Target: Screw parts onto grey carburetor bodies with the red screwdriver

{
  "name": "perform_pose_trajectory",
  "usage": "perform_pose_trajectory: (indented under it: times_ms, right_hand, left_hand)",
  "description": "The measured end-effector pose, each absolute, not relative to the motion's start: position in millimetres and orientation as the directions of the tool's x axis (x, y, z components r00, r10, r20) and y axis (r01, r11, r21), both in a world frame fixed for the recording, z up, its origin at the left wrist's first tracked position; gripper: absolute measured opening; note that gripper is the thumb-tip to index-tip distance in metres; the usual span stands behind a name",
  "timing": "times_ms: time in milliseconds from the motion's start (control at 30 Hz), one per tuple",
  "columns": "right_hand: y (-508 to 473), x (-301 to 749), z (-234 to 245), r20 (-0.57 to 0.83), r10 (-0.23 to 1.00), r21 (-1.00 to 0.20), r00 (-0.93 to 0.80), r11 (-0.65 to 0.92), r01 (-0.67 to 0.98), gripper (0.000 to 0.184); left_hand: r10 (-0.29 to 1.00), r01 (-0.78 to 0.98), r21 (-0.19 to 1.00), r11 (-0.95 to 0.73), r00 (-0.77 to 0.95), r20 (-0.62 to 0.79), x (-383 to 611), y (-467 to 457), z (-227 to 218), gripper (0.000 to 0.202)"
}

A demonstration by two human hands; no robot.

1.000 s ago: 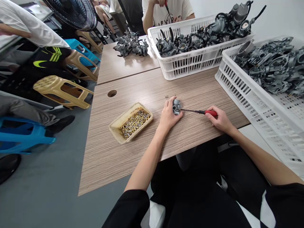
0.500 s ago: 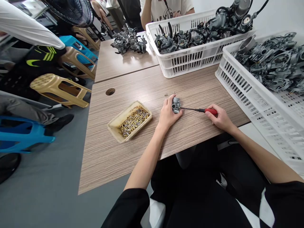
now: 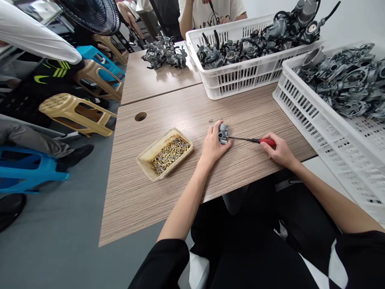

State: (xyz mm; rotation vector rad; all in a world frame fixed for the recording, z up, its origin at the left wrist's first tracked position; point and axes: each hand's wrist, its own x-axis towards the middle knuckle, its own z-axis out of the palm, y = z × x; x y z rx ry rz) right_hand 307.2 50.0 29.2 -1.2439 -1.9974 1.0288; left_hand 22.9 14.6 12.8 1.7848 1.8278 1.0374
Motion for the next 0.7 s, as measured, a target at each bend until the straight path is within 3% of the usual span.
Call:
perform_pose_trajectory:
  times_ms: [700]
  right_hand:
    - [50.3,307.3,29.8,0.063,0.909,-0.837,-0.413,0.274,0.474,0.035]
  left_hand:
    - [0.968,0.683,0.726,-0.080,-0.119,0.219,23.2,14.0,13.7,0.077]
